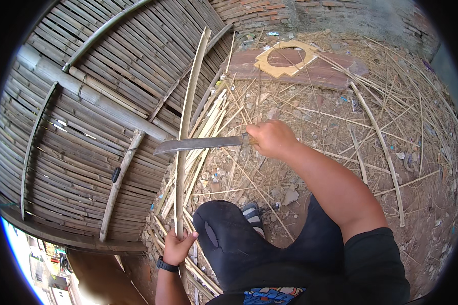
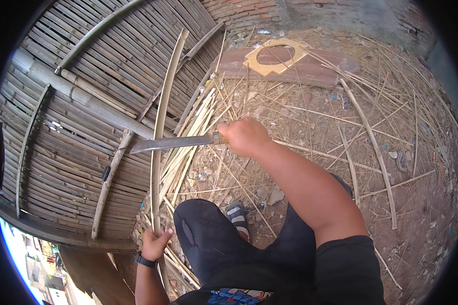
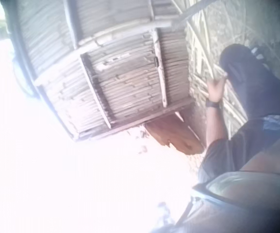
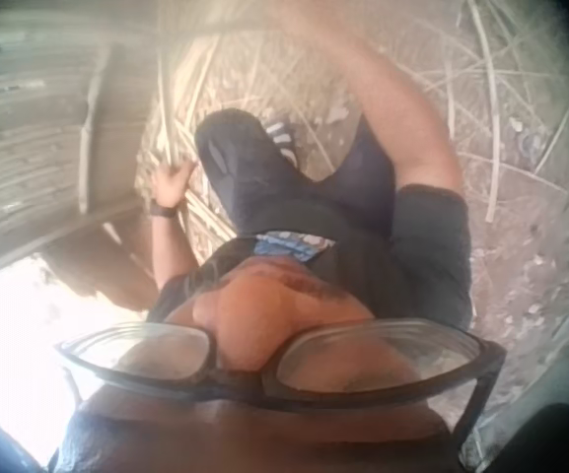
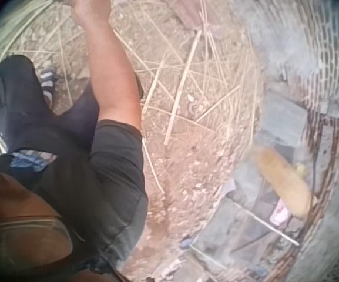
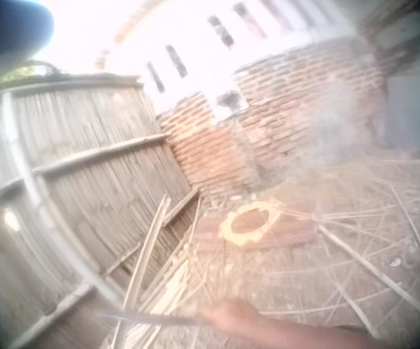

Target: The person holds a long bamboo strip and uses a large knife to split it lengthwise into thinner strips. They repeatedly position the knife and push it along the bamboo to separate the material, then set the resulting strips aside on the ground.

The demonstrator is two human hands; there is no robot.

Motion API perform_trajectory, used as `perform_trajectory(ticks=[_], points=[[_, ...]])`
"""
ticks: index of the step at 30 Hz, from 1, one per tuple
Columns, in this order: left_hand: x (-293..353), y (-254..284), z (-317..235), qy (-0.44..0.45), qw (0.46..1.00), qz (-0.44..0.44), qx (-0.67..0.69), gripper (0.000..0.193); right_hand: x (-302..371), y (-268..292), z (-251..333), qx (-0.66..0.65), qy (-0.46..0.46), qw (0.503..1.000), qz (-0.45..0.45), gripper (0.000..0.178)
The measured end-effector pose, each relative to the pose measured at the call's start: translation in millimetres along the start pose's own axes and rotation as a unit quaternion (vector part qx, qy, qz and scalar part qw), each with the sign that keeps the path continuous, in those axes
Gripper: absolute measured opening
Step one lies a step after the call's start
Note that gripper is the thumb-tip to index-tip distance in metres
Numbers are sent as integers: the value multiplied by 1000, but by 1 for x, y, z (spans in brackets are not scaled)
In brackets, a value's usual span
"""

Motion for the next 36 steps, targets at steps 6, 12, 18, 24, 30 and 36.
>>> perform_trajectory(ticks=[6,12,18,24,30,36], points=[[-3,-15,-11,-30,999,31,3,36,7,14,55,-2,178,980,-84,18],[-10,-12,-29,-44,991,-17,-128,40,-1,18,-27,45,-21,999,-9,16],[-8,-14,-24,-37,998,-20,-45,36,-3,12,-11,-5,-9,1000,-14,19],[-4,-23,-27,-60,997,26,-51,31,8,7,53,18,207,977,-53,16],[-1,-7,-24,-65,983,28,-172,34,0,22,-68,92,-95,991,-17,14],[9,-7,5,19,997,59,-53,31,-2,22,-35,40,-70,996,-26,14]])
Point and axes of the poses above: each hand's wrist, its own x-axis away from the middle knuckle, its own y-axis out of the back of the hand, z = x × y, the point moved 6 cm from there along -x, towards the middle knuckle, and after that the axes turned 8 degrees about -z, right-handed, at the moved point
